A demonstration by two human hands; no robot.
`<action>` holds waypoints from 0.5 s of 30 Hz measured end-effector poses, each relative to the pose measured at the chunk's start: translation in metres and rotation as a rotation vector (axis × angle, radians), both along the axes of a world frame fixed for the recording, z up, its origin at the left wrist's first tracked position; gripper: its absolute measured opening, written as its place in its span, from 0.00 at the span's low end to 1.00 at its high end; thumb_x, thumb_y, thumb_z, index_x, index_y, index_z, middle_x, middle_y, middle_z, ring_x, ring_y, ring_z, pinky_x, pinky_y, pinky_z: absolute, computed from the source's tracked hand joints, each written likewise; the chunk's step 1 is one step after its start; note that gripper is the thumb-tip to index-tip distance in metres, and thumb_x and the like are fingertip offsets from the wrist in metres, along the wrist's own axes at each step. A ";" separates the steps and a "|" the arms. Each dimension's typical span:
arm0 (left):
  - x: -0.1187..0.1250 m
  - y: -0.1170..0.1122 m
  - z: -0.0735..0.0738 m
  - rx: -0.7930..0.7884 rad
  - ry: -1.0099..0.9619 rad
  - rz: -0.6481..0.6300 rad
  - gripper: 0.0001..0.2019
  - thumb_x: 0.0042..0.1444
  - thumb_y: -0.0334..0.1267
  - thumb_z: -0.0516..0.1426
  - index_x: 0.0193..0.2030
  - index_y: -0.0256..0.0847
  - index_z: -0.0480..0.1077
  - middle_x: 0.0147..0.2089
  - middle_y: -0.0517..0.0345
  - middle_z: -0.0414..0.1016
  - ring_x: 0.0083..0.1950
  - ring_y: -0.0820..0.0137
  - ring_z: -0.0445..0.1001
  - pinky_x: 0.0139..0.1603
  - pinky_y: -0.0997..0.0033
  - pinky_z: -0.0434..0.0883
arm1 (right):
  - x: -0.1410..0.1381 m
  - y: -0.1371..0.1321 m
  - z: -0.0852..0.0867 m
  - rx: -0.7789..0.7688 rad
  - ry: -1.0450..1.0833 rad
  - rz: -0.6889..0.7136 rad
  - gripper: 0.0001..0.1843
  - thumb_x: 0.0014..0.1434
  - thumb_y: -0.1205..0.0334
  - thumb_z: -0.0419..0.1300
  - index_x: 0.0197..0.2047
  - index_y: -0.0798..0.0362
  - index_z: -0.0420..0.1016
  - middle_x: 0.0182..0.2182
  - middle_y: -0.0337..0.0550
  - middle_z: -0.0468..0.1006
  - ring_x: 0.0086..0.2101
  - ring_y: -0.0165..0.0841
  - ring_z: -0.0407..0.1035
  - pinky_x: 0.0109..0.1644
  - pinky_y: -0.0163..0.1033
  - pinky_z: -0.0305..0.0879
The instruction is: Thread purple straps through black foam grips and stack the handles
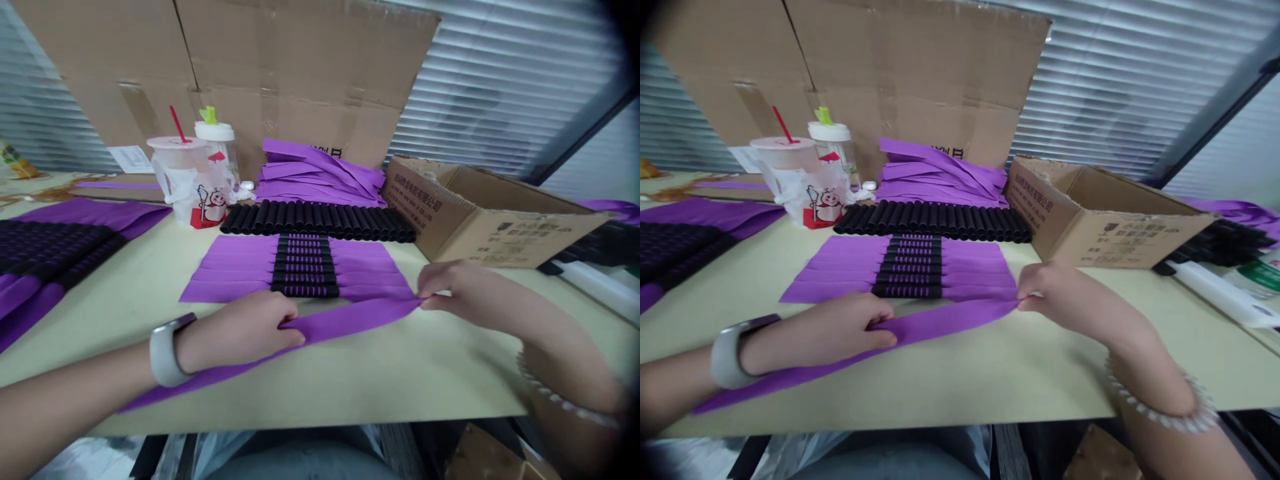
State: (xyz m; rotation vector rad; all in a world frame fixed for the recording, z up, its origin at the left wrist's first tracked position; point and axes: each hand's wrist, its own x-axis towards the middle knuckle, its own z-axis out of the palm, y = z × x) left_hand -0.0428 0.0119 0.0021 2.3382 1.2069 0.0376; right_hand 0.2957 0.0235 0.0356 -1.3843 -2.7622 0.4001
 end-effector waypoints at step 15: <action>-0.012 0.015 0.000 -0.316 -0.123 0.109 0.08 0.52 0.41 0.54 0.27 0.40 0.67 0.23 0.63 0.69 0.23 0.73 0.66 0.23 0.74 0.57 | 0.124 -0.020 -0.035 0.267 -0.169 -0.553 0.07 0.54 0.69 0.61 0.32 0.51 0.81 0.33 0.50 0.80 0.33 0.39 0.74 0.39 0.42 0.66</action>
